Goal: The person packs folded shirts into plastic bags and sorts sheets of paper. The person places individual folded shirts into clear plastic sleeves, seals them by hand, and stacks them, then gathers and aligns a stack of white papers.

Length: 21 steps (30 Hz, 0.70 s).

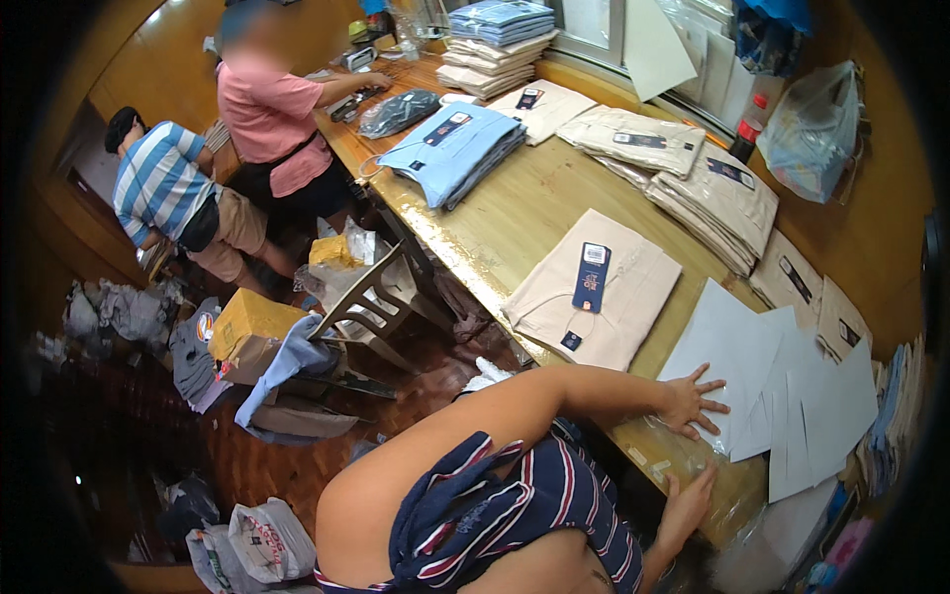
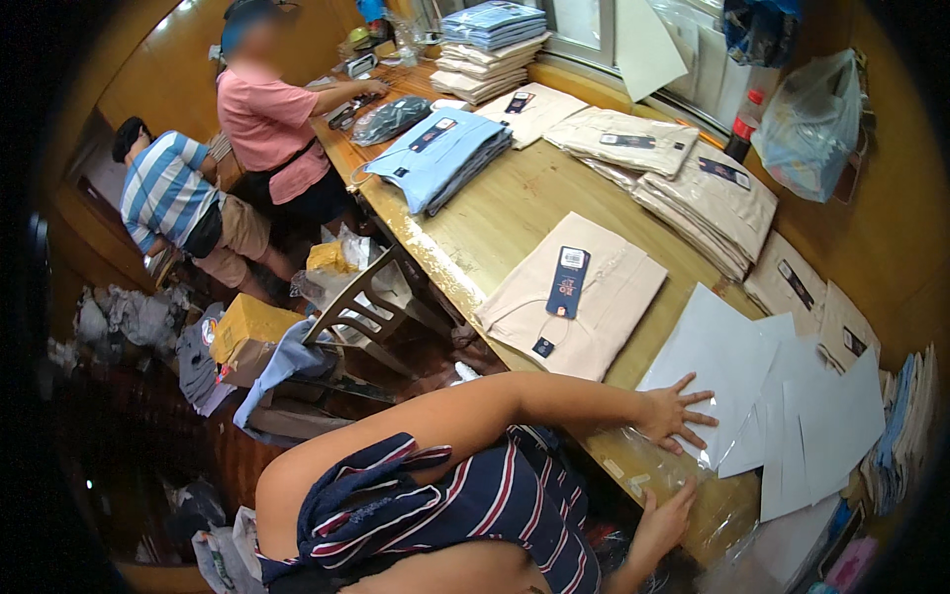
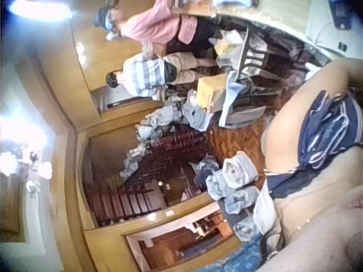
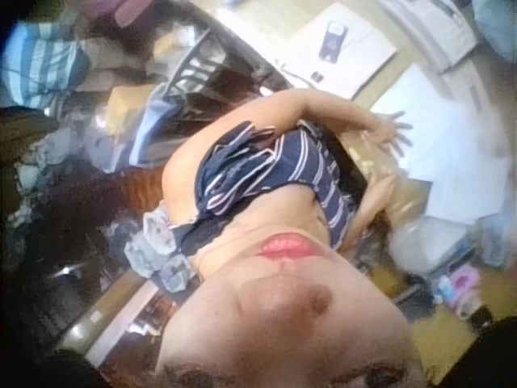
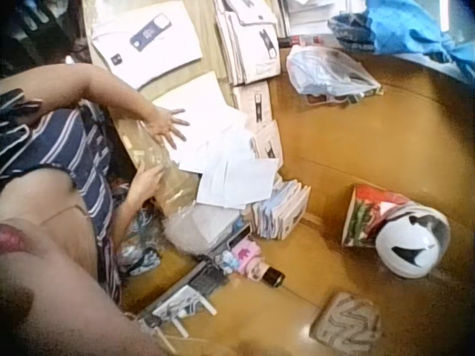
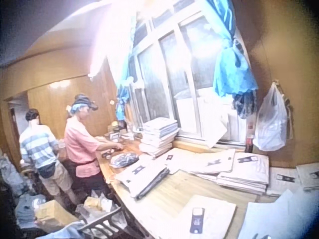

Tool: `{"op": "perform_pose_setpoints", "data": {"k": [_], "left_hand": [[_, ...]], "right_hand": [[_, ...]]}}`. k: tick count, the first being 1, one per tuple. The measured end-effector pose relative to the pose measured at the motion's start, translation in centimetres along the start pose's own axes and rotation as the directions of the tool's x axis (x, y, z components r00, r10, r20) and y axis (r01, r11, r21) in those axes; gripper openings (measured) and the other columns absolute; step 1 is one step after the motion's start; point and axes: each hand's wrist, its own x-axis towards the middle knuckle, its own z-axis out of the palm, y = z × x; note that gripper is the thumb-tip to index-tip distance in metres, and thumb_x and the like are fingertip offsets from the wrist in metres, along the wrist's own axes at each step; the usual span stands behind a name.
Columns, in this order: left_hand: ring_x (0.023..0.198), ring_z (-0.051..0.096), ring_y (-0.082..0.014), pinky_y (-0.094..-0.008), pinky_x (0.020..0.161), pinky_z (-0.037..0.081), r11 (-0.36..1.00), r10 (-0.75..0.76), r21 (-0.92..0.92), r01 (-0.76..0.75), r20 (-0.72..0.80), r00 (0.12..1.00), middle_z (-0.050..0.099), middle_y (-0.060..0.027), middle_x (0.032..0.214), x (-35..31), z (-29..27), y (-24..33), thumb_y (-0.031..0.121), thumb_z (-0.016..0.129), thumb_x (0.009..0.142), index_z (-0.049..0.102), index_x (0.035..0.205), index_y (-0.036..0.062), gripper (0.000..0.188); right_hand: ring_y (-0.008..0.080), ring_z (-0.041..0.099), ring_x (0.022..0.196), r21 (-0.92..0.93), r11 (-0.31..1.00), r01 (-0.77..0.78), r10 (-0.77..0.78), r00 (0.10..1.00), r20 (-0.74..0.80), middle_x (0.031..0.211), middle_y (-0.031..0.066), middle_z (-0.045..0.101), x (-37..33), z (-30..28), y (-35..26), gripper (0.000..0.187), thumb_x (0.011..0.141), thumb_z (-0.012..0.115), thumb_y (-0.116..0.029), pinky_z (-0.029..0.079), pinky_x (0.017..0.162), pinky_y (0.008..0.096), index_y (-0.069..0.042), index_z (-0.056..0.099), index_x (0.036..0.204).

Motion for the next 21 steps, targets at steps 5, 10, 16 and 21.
{"op": "perform_pose_setpoints", "data": {"k": [5, 10, 16, 21], "left_hand": [[0.125, 0.001, -0.0341, -0.0633, 0.09, -0.003, 0.999, -0.007, 0.046, 0.005, 0.03, 1.0, 0.017, 0.0023, 0.135, -0.1, -0.1, -0.2, 0.053, 0.029, 0.079, 0.036, 0.119, 0.0387, 0.044], [0.125, 0.002, -0.0341, -0.0638, 0.09, -0.002, 0.999, 0.002, 0.054, -0.004, 0.043, 0.999, 0.016, 0.0031, 0.135, 0.1, -0.2, 0.1, 0.054, 0.028, 0.079, 0.035, 0.12, 0.0392, 0.044], [0.124, 0.003, -0.0343, -0.0637, 0.09, -0.002, 0.997, 0.038, 0.073, -0.039, 0.017, 0.999, 0.018, 0.0031, 0.135, 0.4, 0.7, -0.5, 0.053, 0.03, 0.078, 0.036, 0.119, 0.0386, 0.043], [0.125, 0.002, -0.0339, -0.0634, 0.09, -0.003, 0.999, -0.024, 0.044, 0.024, -0.002, 1.0, 0.018, 0.0032, 0.135, -0.1, 0.2, -0.2, 0.053, 0.03, 0.078, 0.035, 0.12, 0.0387, 0.044]], "right_hand": [[0.0282, 0.046, 0.099, -0.245, 0.96, -0.139, 0.172, 0.978, 0.119, 0.116, 0.0112, 0.044, 1.2, -1.8, -3.1, 0.071, 0.062, 0.067, -0.022, 0.034, 0.081, 0.0458, -0.011, 0.03, 0.121], [0.0238, 0.045, 0.098, -0.376, 0.922, -0.09, 0.071, 0.995, -0.065, 0.103, 0.008, 0.049, 1.6, -0.8, -2.7, 0.049, 0.061, 0.067, -0.021, 0.029, 0.085, 0.0447, -0.01, 0.048, 0.105], [0.0201, 0.048, 0.087, -0.202, 0.961, 0.192, -0.229, 0.957, -0.179, 0.08, 0.0056, 0.053, 3.4, 3.8, -2.1, 0.017, 0.065, 0.06, -0.011, 0.028, 0.082, 0.0385, -0.007, 0.058, 0.082], [0.0211, 0.049, 0.082, -0.115, 0.96, 0.255, -0.268, 0.955, -0.124, 0.077, 0.008, 0.053, 0.2, 2.2, -2.9, 0.01, 0.068, 0.056, -0.008, 0.029, 0.08, 0.0378, -0.005, 0.057, 0.077]]}}
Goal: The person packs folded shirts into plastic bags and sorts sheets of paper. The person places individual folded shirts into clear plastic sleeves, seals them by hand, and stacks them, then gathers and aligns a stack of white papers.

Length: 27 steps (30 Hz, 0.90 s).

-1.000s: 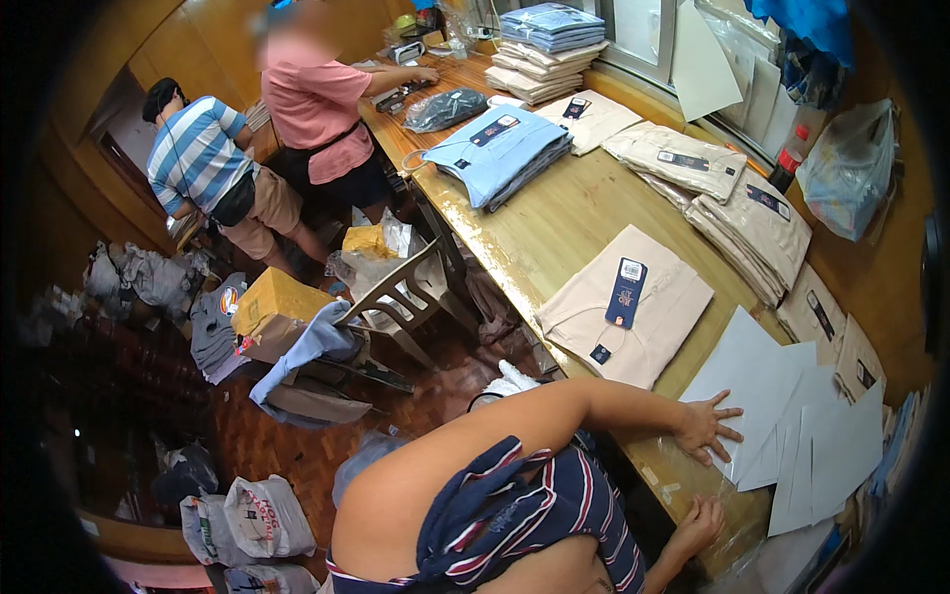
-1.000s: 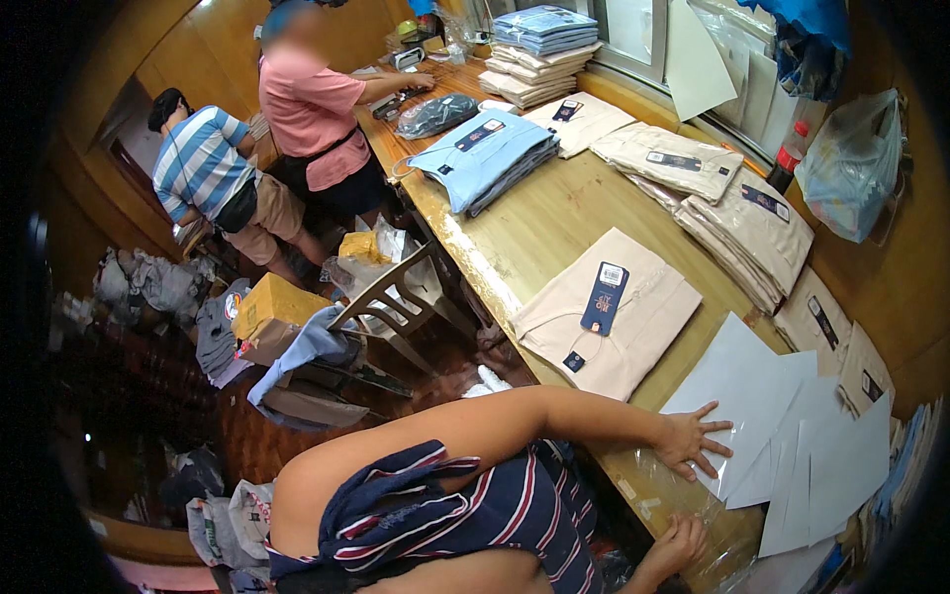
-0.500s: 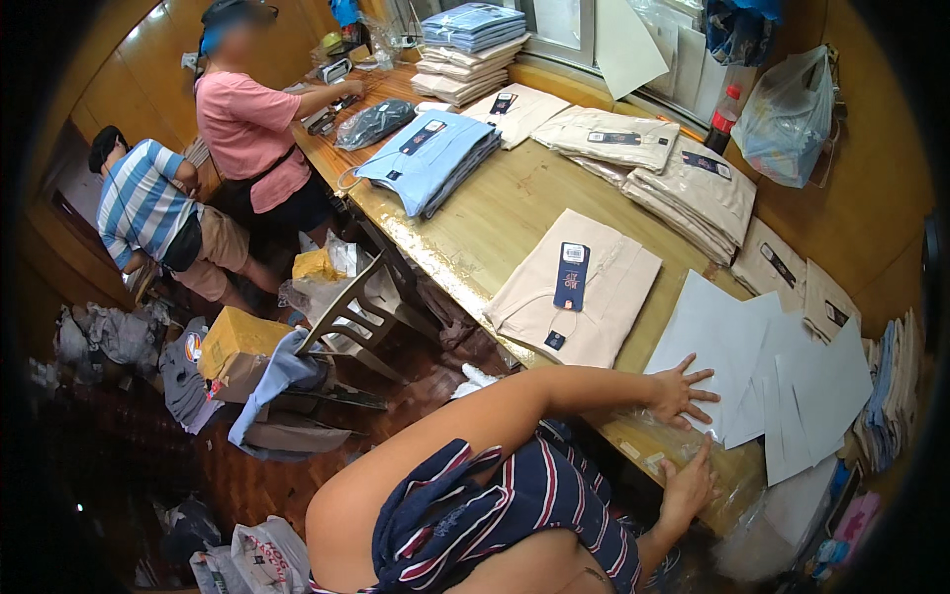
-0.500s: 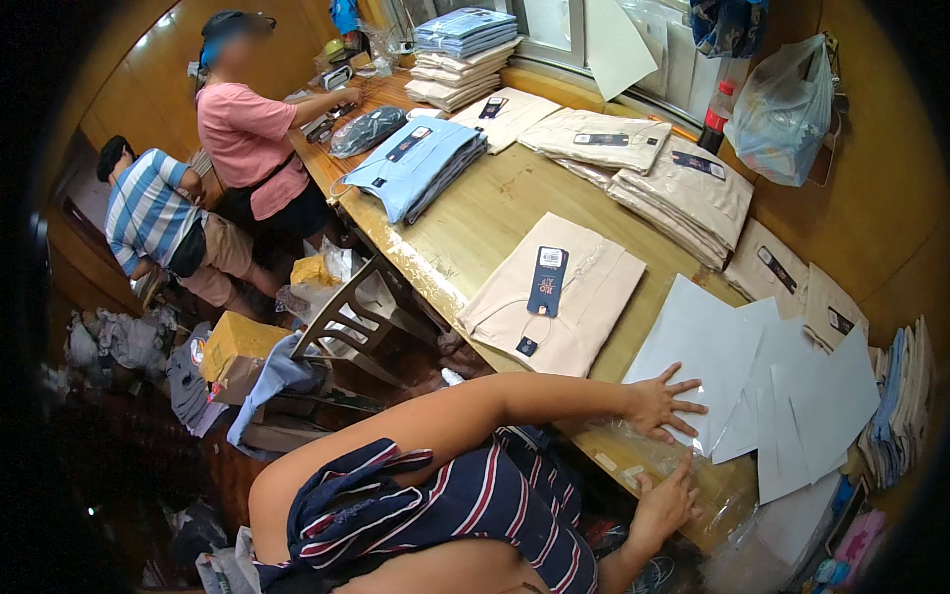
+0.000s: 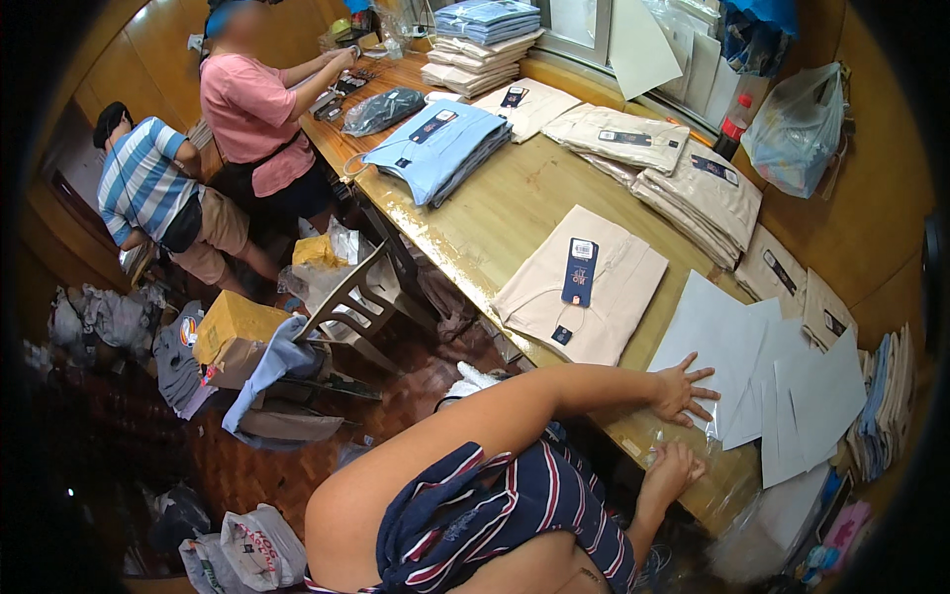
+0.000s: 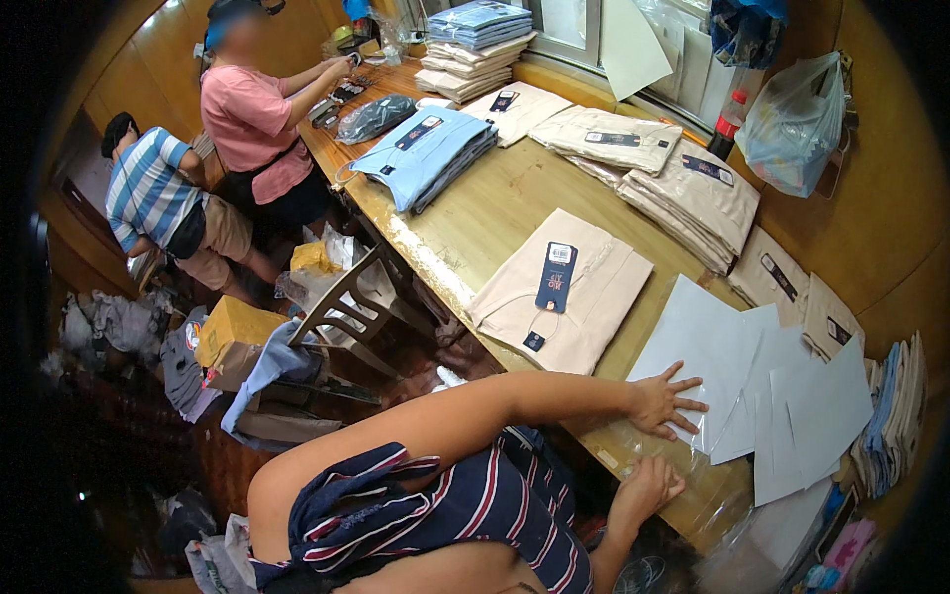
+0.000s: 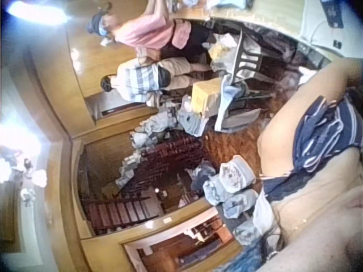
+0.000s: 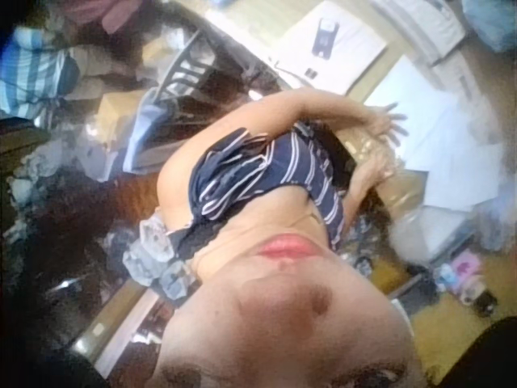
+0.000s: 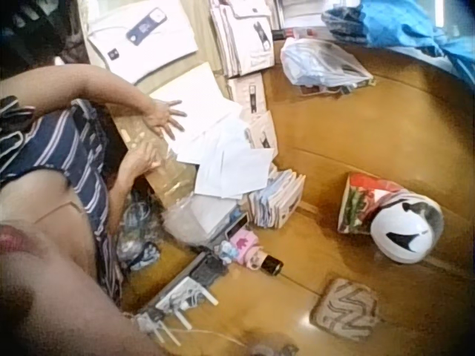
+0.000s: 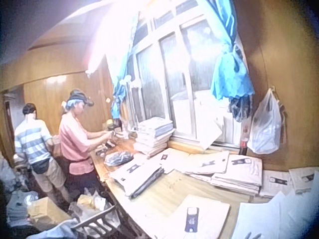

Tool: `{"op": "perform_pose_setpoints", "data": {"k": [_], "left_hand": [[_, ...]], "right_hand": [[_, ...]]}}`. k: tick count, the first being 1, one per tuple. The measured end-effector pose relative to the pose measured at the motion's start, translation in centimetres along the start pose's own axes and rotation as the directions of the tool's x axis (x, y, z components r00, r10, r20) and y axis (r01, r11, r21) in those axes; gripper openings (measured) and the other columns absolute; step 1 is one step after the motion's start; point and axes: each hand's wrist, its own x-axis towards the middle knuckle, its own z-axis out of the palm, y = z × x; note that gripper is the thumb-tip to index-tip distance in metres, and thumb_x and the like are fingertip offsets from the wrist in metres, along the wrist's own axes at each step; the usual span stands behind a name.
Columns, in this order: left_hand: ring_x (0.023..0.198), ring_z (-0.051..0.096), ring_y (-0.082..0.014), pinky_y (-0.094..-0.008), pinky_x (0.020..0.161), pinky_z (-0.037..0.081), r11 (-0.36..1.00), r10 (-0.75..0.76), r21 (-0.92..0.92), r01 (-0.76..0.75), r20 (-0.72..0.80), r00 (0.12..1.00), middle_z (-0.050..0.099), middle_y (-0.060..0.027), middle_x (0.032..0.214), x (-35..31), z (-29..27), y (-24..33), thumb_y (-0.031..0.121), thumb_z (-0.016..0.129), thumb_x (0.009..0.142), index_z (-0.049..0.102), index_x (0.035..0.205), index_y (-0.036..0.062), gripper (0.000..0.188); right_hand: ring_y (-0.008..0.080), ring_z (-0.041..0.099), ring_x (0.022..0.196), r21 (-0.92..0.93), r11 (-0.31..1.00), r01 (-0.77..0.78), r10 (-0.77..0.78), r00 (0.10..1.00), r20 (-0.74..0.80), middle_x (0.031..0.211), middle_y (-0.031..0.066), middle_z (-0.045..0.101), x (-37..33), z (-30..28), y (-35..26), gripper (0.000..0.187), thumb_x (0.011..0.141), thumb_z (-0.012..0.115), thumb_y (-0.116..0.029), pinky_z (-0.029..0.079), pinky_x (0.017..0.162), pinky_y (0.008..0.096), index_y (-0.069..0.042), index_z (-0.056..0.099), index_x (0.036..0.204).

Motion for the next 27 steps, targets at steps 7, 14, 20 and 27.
{"op": "perform_pose_setpoints", "data": {"k": [7, 14, 20, 27], "left_hand": [[0.124, 0.003, -0.0345, -0.0637, 0.09, -0.002, 0.997, -0.052, -0.06, 0.052, 0.006, 0.999, 0.019, -0.0001, 0.135, 0.2, -0.4, 0.2, 0.052, 0.031, 0.078, 0.035, 0.12, 0.0374, 0.045], [0.124, 0.006, -0.0337, -0.0637, 0.09, -0.002, 0.988, -0.134, 0.065, 0.141, -0.102, 0.986, 0.017, -0.0014, 0.135, -0.9, -0.1, -2.3, 0.056, 0.034, 0.075, 0.034, 0.121, 0.0372, 0.049], [0.123, 0.009, -0.0355, -0.0644, 0.089, 0.005, 0.936, -0.268, 0.216, 0.279, -0.079, 0.96, 0.016, -0.0007, 0.136, -2.3, -1.5, -1.3, 0.055, 0.029, 0.079, 0.032, 0.122, 0.0365, 0.047], [0.122, 0.013, -0.0358, -0.0657, 0.087, 0.01, 0.928, -0.291, 0.212, 0.306, -0.099, 0.952, 0.021, -0.0015, 0.134, -1.4, -1.7, -0.2, 0.045, 0.032, 0.082, 0.038, 0.119, 0.035, 0.039]], "right_hand": [[0.0235, 0.049, 0.088, -0.006, 0.987, -0.158, 0.158, 0.987, -0.035, 0.088, 0.0116, 0.051, -0.9, -0.3, -1.2, 0.034, 0.069, 0.059, -0.016, 0.028, 0.083, 0.0381, -0.008, 0.05, 0.101], [0.0194, 0.049, 0.083, -0.006, 0.986, 0.166, -0.165, 0.976, -0.142, 0.079, 0.0053, 0.054, 1.5, 1.9, -1.2, 0.011, 0.067, 0.057, -0.013, 0.031, 0.079, 0.0369, -0.008, 0.058, 0.077], [0.0201, 0.051, 0.075, 0.192, 0.952, 0.239, -0.188, 0.95, -0.25, 0.073, 0.0057, 0.053, -1.4, 1.9, -1.5, 0.01, 0.066, 0.05, -0.006, 0.035, 0.076, 0.0367, -0.006, 0.056, 0.074], [0.0211, 0.052, 0.081, 0.308, 0.941, 0.137, -0.055, 0.964, -0.261, 0.076, 0.0066, 0.053, -6.4, 2.2, 0.9, 0.01, 0.068, 0.057, -0.007, 0.035, 0.076, 0.0354, -0.004, 0.056, 0.078]]}}
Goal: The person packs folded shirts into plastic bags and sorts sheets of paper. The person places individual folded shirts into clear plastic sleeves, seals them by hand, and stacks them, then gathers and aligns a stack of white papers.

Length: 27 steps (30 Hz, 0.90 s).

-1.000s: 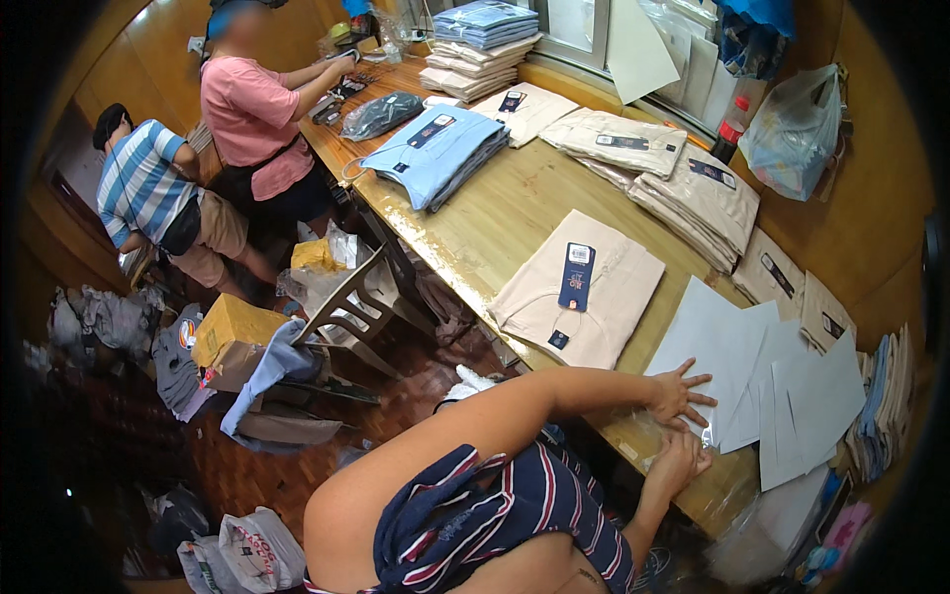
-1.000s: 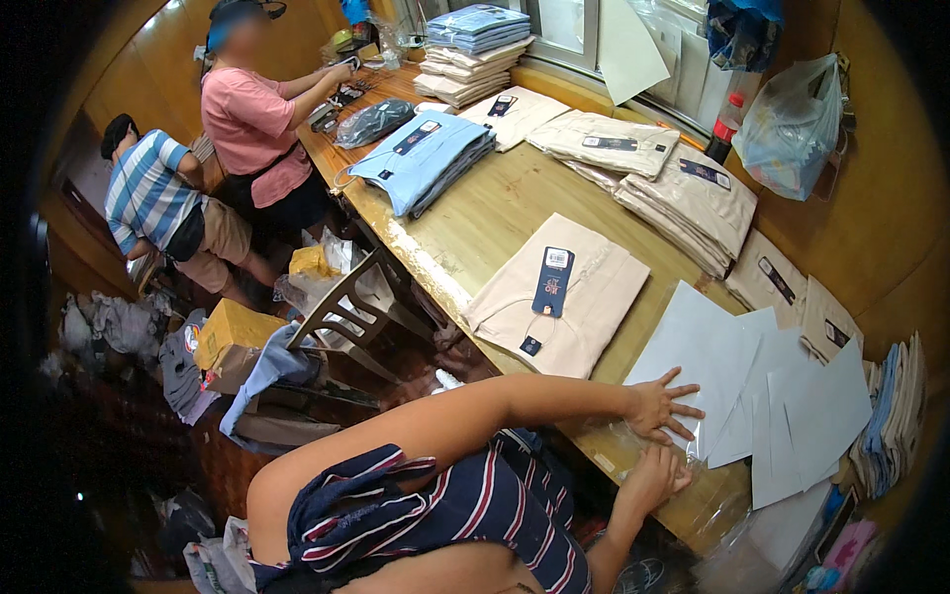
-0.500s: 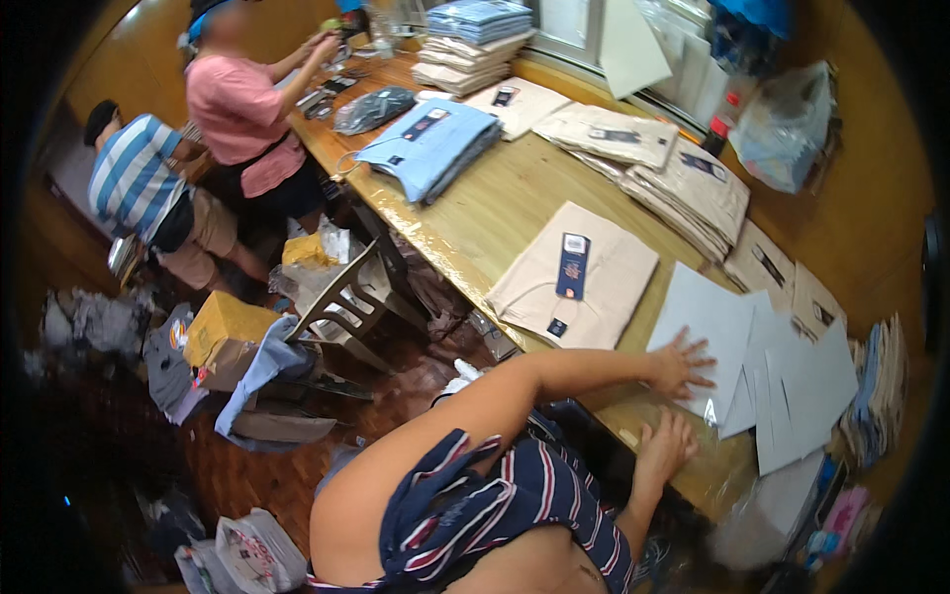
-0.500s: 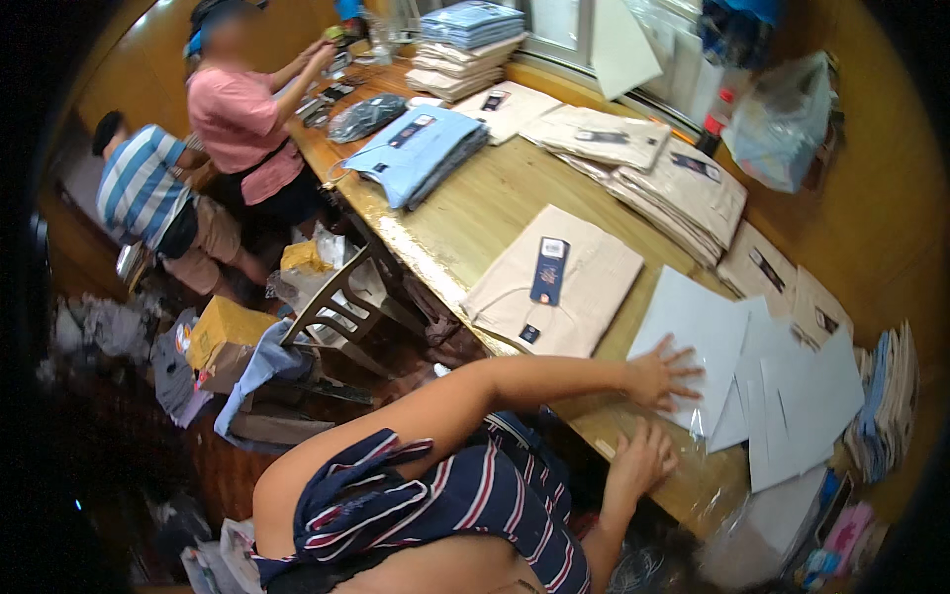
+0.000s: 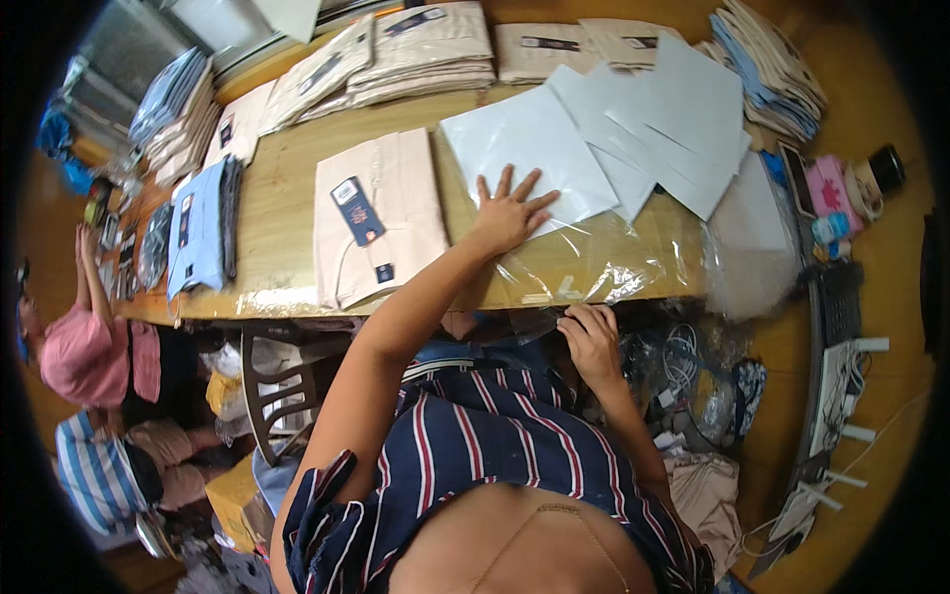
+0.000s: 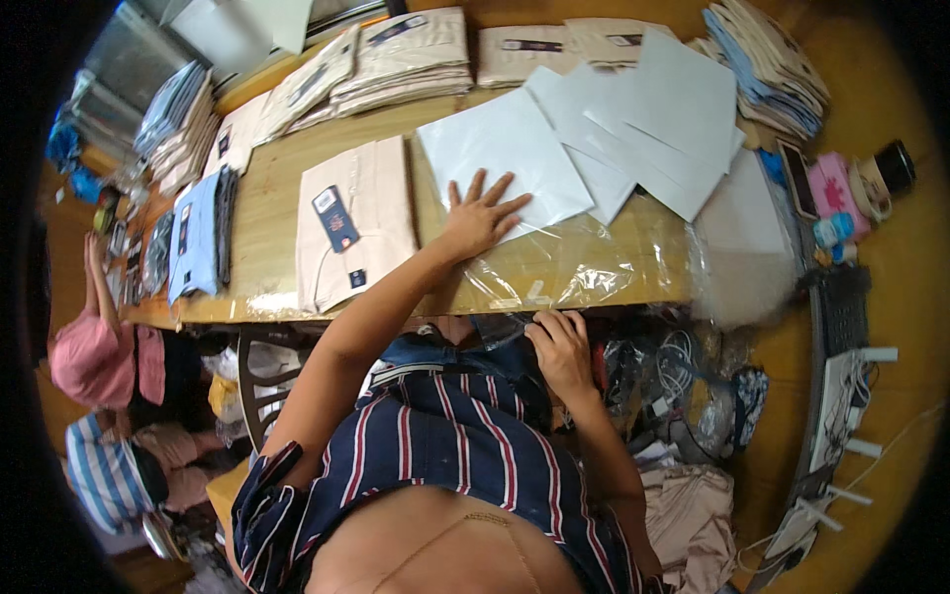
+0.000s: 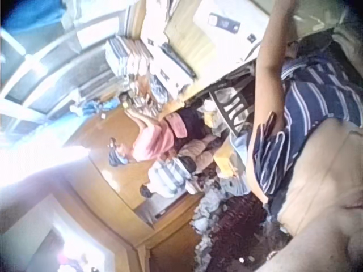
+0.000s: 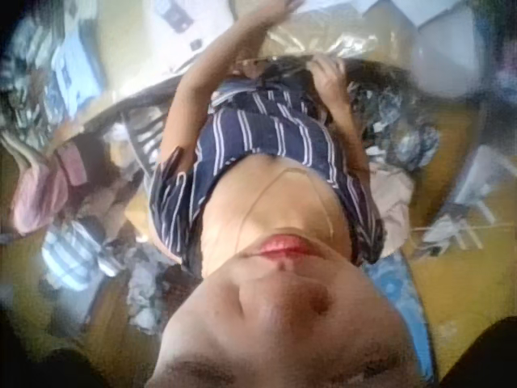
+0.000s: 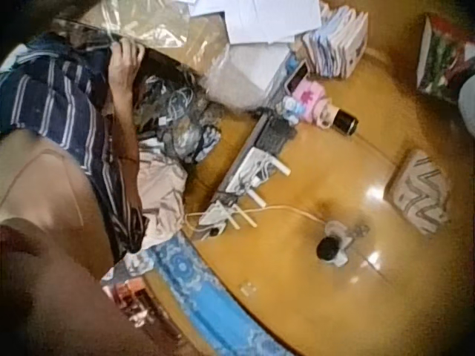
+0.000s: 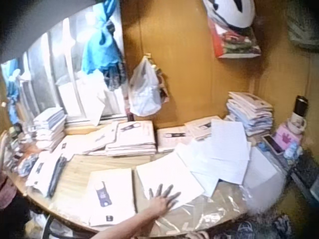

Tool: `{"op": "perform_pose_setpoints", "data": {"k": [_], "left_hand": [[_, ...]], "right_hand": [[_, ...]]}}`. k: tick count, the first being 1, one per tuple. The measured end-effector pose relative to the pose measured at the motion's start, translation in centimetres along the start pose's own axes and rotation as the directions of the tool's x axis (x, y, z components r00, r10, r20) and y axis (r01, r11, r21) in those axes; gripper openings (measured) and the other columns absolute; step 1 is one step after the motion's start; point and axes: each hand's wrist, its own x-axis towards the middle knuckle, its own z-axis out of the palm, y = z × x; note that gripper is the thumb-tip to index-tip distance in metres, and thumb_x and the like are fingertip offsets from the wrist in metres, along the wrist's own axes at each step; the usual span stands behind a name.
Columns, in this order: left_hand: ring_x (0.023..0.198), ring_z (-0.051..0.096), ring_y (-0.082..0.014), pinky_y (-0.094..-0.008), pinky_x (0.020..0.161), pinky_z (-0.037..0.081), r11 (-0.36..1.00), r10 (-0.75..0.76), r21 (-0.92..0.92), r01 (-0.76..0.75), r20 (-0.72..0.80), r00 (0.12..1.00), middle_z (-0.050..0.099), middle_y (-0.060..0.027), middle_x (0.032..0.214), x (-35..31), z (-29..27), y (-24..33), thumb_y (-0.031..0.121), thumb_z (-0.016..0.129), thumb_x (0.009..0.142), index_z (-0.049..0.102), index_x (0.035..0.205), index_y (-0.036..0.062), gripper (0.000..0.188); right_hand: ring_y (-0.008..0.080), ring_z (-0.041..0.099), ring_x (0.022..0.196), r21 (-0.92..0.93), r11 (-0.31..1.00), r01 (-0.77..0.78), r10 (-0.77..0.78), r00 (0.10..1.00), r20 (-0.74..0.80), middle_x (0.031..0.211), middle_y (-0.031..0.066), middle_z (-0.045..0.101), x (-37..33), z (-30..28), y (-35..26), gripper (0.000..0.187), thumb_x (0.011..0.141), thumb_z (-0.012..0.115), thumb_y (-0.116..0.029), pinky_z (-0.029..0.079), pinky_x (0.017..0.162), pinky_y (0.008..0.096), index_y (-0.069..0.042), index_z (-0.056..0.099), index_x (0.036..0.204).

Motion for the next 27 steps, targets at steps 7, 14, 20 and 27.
{"op": "perform_pose_setpoints", "data": {"k": [7, 14, 20, 27], "left_hand": [[0.089, 0.052, -0.027, -0.0552, 0.085, 0.028, 0.976, -0.1, -0.155, 0.154, 0.31, 0.945, 0.054, -0.0085, 0.102, -0.9, -5.0, 7.4, 0.038, 0.037, 0.081, 0.054, 0.105, 0.0212, 0.034], [0.102, 0.041, -0.0374, -0.0481, 0.074, 0.04, 0.86, -0.491, -0.127, 0.495, 0.059, 0.869, 0.031, -0.0165, 0.124, 1.1, -3.0, 0.9, 0.027, 0.066, 0.064, 0.027, 0.124, 0.0137, 0.072], [0.077, 0.054, -0.0362, -0.0383, 0.067, 0.044, 0.798, -0.421, -0.441, 0.411, 0.08, 0.903, 0.054, -0.0232, 0.089, 1.3, -1.5, -1.6, 0.016, 0.065, 0.059, 0.047, 0.101, -0.005, 0.049], [0.073, 0.051, -0.036, -0.0418, 0.065, 0.042, 0.816, -0.201, -0.571, 0.094, -0.128, 0.971, 0.052, -0.0218, 0.076, 1.2, 0.3, -0.6, 0.01, 0.052, 0.072, 0.053, 0.076, -0.0027, 0.013]], "right_hand": [[0.0262, 0.055, 0.076, 0.147, 0.887, -0.438, 0.461, 0.859, -0.221, 0.084, 0.0122, 0.057, -3.8, -1.8, 2.4, 0.013, 0.073, 0.054, -0.004, 0.043, 0.066, 0.0329, -0.001, 0.056, 0.086], [0.0119, 0.054, 0.063, 0.734, 0.237, -0.637, 0.84, 0.514, 0.175, 0.08, 0.0061, 0.057, -6.4, -0.2, 3.6, 0.016, 0.077, 0.048, 0.002, 0.044, 0.056, 0.0228, 0.0, 0.053, 0.093], [0.0172, 0.052, 0.079, 0.951, -0.248, -0.187, 0.823, 0.477, 0.308, 0.081, 0.0053, 0.053, -8.0, -0.6, 4.5, 0.012, 0.072, 0.046, 0.004, 0.042, 0.069, 0.0289, -0.004, 0.051, 0.08], [0.0139, 0.052, 0.066, 0.867, -0.035, -0.497, 0.937, 0.285, 0.202, 0.082, 0.0074, 0.056, -8.2, -2.3, 4.2, 0.022, 0.072, 0.046, 0.0, 0.042, 0.056, 0.0226, 0.002, 0.054, 0.092]]}}
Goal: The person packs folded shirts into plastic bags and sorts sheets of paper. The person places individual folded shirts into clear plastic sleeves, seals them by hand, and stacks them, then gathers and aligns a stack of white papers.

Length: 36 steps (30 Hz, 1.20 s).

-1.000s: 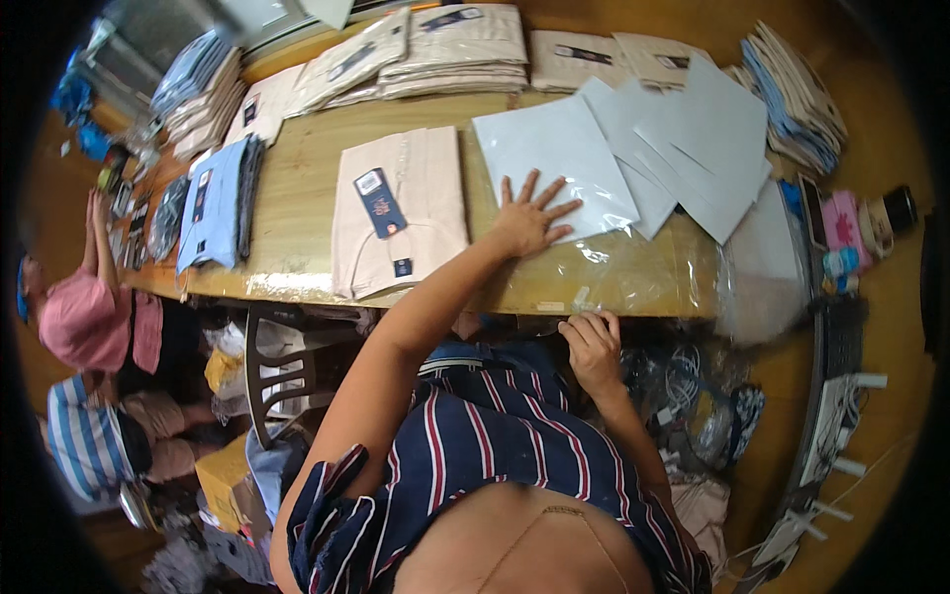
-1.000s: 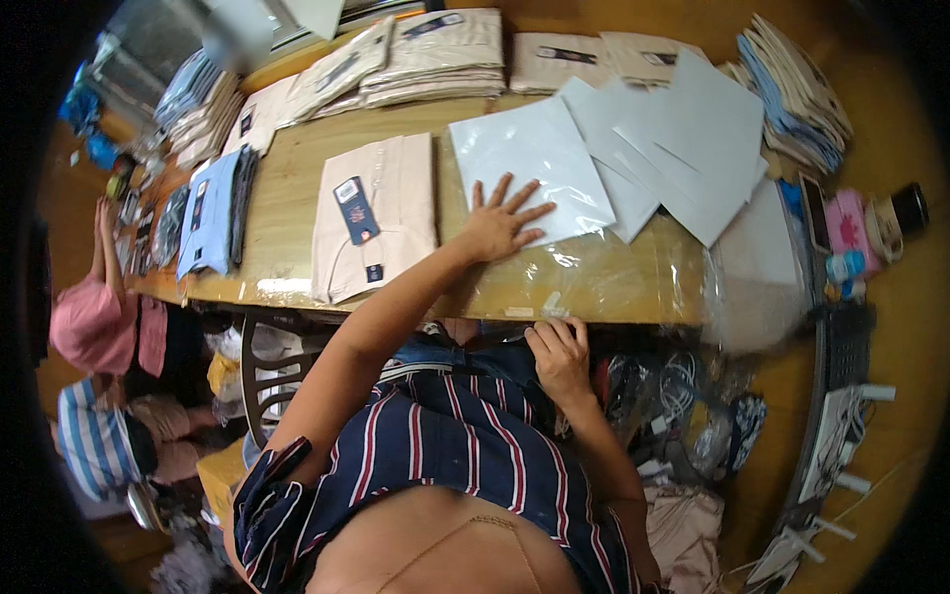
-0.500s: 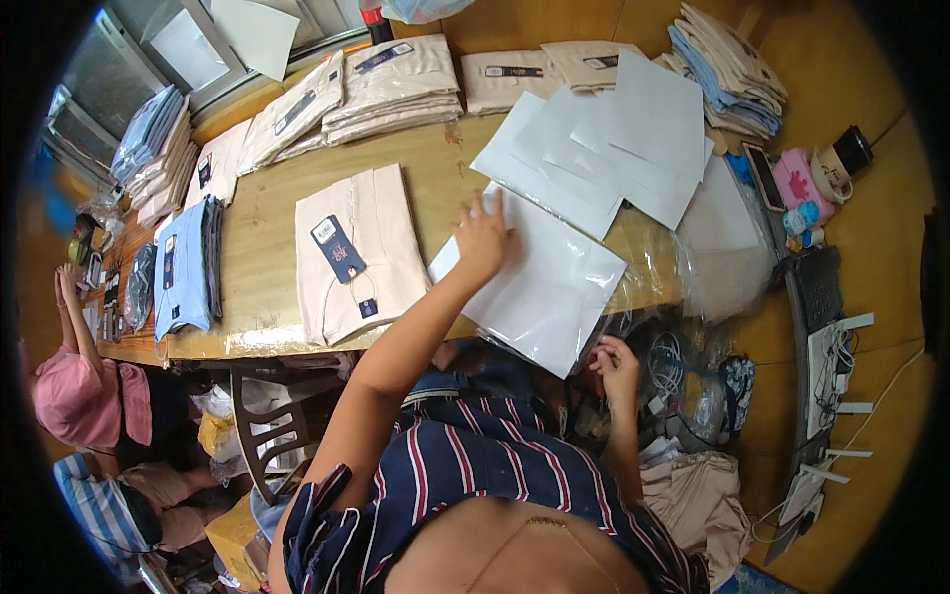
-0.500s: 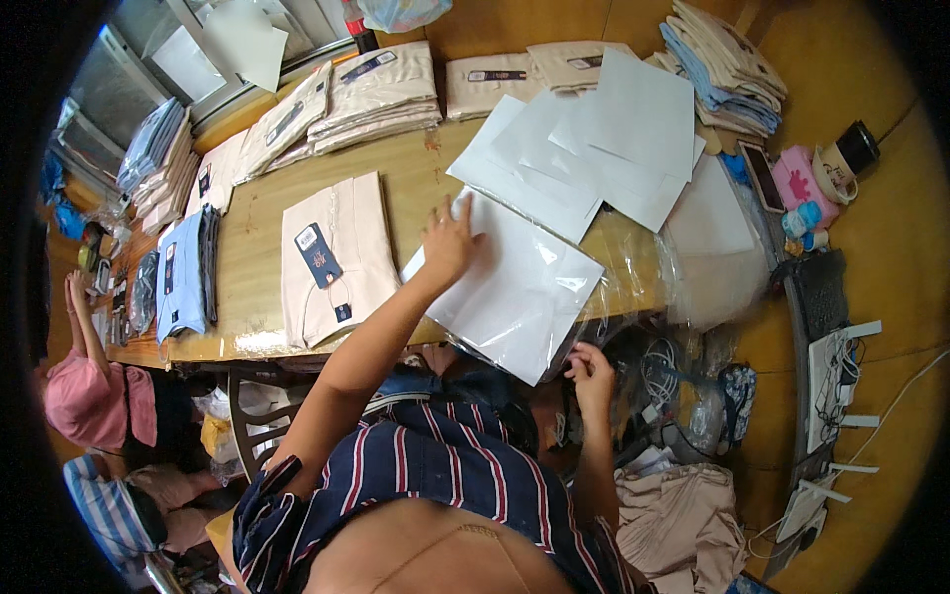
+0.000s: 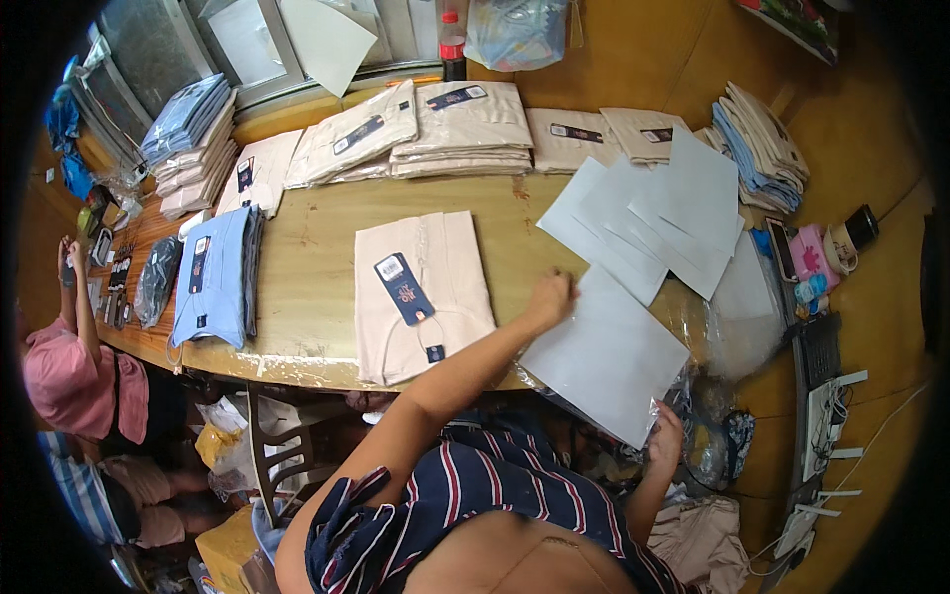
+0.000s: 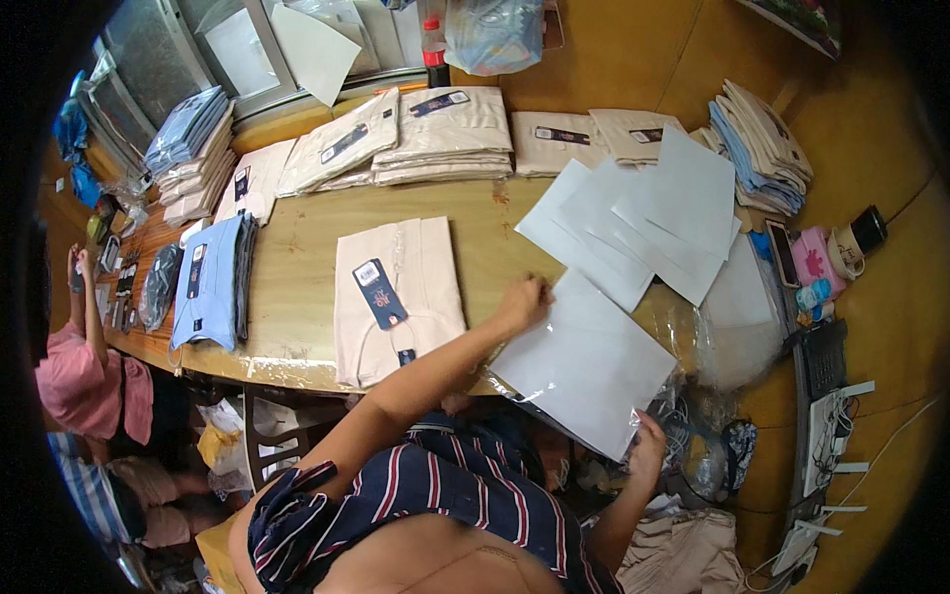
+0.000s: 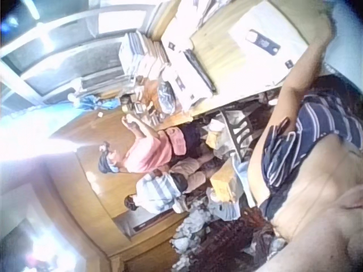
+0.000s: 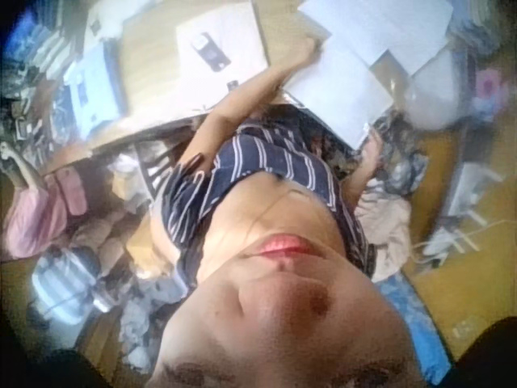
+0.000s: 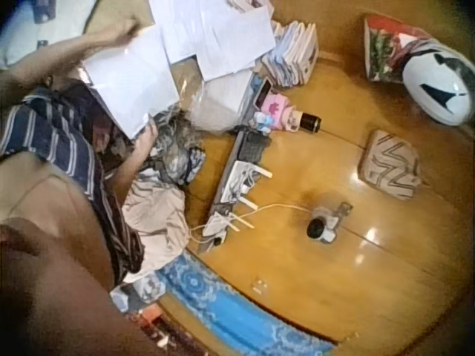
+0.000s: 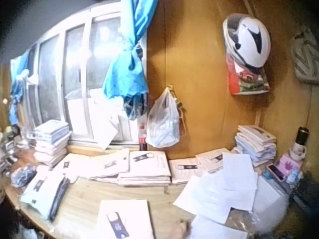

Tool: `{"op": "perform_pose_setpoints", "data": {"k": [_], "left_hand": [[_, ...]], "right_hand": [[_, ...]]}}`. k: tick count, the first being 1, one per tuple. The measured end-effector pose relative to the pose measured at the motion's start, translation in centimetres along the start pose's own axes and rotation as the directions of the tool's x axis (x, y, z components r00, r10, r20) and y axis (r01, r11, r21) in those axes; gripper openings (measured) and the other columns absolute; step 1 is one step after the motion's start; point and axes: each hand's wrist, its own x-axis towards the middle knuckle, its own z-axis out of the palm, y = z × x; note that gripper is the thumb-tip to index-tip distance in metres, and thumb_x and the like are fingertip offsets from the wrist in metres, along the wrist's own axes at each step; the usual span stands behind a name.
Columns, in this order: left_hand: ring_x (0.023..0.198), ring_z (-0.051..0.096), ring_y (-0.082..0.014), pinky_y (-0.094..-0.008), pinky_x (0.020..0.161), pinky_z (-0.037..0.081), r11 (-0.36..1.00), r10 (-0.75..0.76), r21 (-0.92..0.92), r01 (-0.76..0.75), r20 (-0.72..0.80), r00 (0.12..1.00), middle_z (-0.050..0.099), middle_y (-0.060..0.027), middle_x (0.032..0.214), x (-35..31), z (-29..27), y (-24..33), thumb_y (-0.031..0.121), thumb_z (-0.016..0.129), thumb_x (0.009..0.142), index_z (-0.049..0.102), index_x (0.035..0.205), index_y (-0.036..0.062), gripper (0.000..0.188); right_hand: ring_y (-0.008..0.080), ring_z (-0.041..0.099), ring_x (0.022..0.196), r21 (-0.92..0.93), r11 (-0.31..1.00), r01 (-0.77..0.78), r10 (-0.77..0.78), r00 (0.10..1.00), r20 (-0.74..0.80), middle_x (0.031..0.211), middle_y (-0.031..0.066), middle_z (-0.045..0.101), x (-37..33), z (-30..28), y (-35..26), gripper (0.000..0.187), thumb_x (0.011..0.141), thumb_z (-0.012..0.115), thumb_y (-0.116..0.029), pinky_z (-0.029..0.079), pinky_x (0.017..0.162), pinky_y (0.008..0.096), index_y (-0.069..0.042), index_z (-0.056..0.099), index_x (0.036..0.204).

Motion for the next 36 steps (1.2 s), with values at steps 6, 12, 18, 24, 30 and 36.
{"op": "perform_pose_setpoints", "data": {"k": [6, 12, 18, 24, 30, 36], "left_hand": [[0.055, 0.05, -0.024, -0.0283, 0.053, 0.04, 0.783, 0.062, -0.598, -0.172, -0.2, 0.978, 0.051, -0.0128, 0.072, -2.0, -8.3, 5.5, 0.0, 0.047, 0.078, 0.043, 0.086, -0.0004, 0.009], [0.065, 0.051, -0.0096, -0.0196, 0.058, 0.041, 0.846, 0.07, -0.512, -0.146, -0.164, 0.984, 0.056, -0.0084, 0.085, -4.4, -19.6, 1.9, -0.005, 0.044, 0.078, 0.049, 0.094, 0.0004, 0.017], [0.058, 0.045, -0.0037, -0.0161, 0.049, 0.036, 0.931, -0.177, -0.364, 0.005, -0.44, 0.881, 0.052, -0.0047, 0.078, -8.8, -27.7, -5.8, 0.0, 0.047, 0.079, 0.049, 0.095, 0.0012, 0.015], [0.059, 0.049, -0.0086, -0.0174, 0.052, 0.039, 0.944, -0.245, -0.329, 0.026, -0.647, 0.722, 0.054, -0.0064, 0.079, -11.9, -29.6, -9.2, -0.001, 0.049, 0.079, 0.05, 0.095, -0.0012, 0.016], [0.087, 0.049, -0.0146, -0.0229, 0.076, 0.039, 0.97, -0.152, -0.233, -0.067, -0.8, 0.58, 0.052, -0.0097, 0.097, -15.2, -29.5, -12.9, -0.002, 0.041, 0.083, 0.048, 0.1, -0.0032, 0.019], [0.094, 0.048, -0.0173, -0.0257, 0.08, 0.039, 0.971, -0.169, -0.238, -0.035, -0.777, 0.606, 0.049, -0.0109, 0.104, -14.5, -29.5, -12.3, 0.0, 0.041, 0.083, 0.045, 0.106, -0.0035, 0.024]], "right_hand": [[0.0089, 0.049, 0.069, 0.023, 0.998, -0.052, 0.053, 0.995, -0.087, 0.087, -0.0007, 0.051, -3.6, 5.2, -2.4, 0.027, 0.079, 0.048, -0.008, 0.04, 0.055, 0.0219, -0.007, 0.046, 0.106], [0.0075, 0.048, 0.068, -0.119, 0.969, 0.215, -0.206, 0.975, 0.088, 0.076, -0.0002, 0.053, -4.0, 13.9, -3.1, 0.014, 0.077, 0.054, -0.006, 0.039, 0.057, 0.02, 0.001, 0.054, 0.088], [0.0105, 0.051, 0.074, -0.198, 0.94, 0.28, -0.232, 0.944, 0.235, 0.077, 0.0042, 0.055, -2.3, 25.0, -4.2, 0.007, 0.073, 0.056, 0.001, 0.042, 0.067, 0.0221, 0.004, 0.055, 0.079], [0.011, 0.048, 0.079, -0.124, 0.901, 0.416, -0.311, 0.818, 0.484, 0.087, 0.006, 0.052, -2.9, 33.8, -3.2, 0.035, 0.067, 0.062, 0.004, 0.042, 0.066, 0.0207, -0.004, 0.047, 0.098], [0.013, 0.05, 0.078, -0.177, 0.949, 0.26, -0.107, 0.796, 0.596, 0.086, 0.0089, 0.054, -1.3, 36.3, -2.7, 0.039, 0.066, 0.067, -0.007, 0.042, 0.066, 0.0235, -0.004, 0.049, 0.101], [0.0116, 0.05, 0.07, -0.32, 0.913, 0.252, -0.024, 0.818, 0.575, 0.074, 0.0068, 0.057, -1.0, 36.7, -2.9, 0.023, 0.064, 0.07, -0.01, 0.04, 0.062, 0.0212, 0.001, 0.058, 0.081]]}}
